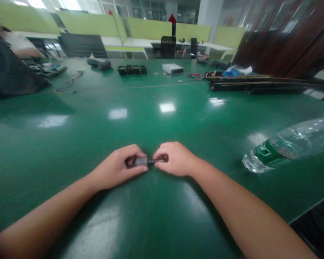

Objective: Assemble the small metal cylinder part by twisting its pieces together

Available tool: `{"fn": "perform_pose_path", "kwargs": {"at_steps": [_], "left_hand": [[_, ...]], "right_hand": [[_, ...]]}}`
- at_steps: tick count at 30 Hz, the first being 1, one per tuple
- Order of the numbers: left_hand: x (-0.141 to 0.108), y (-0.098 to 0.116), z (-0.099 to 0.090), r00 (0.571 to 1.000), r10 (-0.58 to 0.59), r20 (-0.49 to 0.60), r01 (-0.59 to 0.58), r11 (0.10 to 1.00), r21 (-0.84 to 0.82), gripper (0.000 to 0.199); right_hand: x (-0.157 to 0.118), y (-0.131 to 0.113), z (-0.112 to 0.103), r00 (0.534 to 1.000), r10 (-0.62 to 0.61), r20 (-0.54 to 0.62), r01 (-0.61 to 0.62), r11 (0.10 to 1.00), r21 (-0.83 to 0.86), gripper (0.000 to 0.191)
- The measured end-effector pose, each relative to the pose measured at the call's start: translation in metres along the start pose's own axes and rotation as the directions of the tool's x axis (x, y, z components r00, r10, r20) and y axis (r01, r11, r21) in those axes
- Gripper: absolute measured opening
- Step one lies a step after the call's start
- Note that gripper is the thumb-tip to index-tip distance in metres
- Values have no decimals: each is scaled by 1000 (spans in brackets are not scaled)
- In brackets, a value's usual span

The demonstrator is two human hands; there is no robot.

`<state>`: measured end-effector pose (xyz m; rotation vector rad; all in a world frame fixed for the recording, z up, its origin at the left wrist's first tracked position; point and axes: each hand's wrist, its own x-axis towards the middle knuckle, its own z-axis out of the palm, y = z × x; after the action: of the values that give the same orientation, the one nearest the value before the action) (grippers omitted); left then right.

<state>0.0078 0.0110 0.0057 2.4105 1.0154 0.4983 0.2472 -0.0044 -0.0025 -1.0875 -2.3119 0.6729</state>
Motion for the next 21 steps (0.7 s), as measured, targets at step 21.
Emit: {"fn": "perform_pose_path", "kwargs": {"at_steps": [21], "left_hand": [[0,1,-1,1000,-5,-6,5,1000,-8,25]], "right_hand": [[-1,3,-3,999,25,-20,-24,999,26,11]]}}
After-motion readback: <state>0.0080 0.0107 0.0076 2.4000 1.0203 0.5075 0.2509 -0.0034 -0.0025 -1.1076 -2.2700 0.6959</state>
